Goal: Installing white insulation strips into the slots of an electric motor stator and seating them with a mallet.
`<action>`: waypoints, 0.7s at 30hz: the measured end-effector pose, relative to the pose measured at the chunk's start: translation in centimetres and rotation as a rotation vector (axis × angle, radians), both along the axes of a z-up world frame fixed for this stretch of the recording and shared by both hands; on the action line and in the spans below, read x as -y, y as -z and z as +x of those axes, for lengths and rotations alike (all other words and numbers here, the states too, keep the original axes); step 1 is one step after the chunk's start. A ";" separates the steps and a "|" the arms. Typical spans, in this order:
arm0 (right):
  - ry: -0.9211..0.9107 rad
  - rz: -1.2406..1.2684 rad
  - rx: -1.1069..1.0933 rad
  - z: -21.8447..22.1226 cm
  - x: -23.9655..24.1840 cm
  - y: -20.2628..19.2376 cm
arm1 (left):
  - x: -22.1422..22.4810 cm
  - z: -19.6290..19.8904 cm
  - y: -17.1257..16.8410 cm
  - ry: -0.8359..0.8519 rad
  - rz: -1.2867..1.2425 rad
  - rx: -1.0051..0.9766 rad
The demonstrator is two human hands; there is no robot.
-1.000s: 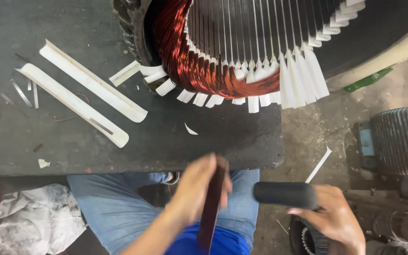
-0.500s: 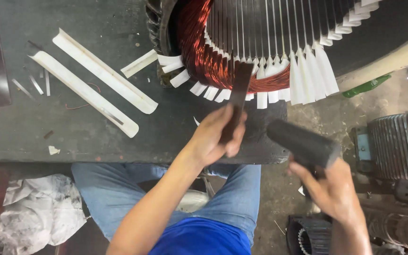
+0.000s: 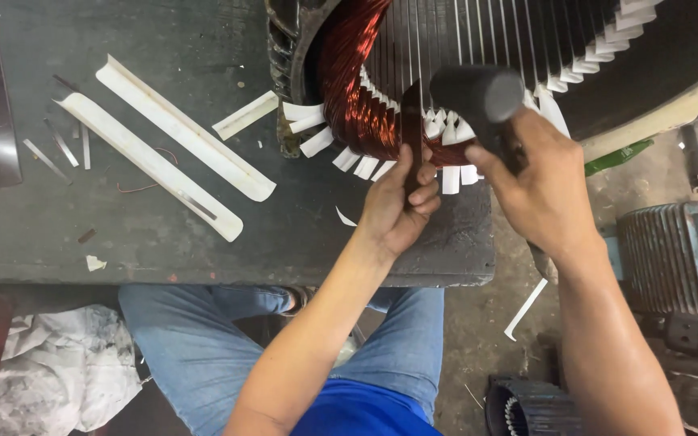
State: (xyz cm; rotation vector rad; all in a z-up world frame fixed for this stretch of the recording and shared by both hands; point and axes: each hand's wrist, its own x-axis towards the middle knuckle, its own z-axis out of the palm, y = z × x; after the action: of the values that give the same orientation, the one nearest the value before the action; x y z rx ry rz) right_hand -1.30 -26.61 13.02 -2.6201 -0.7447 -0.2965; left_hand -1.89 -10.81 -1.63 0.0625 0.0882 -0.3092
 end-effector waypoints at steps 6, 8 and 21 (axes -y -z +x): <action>0.020 0.110 0.009 1.3 -3.1 -1.0 | 0.6 0.6 0.1 -0.067 0.007 -0.017; 0.013 0.096 0.039 1.9 -3.3 -0.7 | 0.7 0.8 0.3 -0.062 -0.017 -0.020; 0.097 0.054 0.262 4.6 -3.5 4.3 | 0.9 1.4 0.9 -0.068 -0.039 -0.027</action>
State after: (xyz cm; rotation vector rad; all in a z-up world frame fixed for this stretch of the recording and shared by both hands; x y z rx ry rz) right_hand 3.34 -23.07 8.68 -2.5989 -0.6814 -0.6887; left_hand -0.48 -11.72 -2.54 0.0163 0.1110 -0.2442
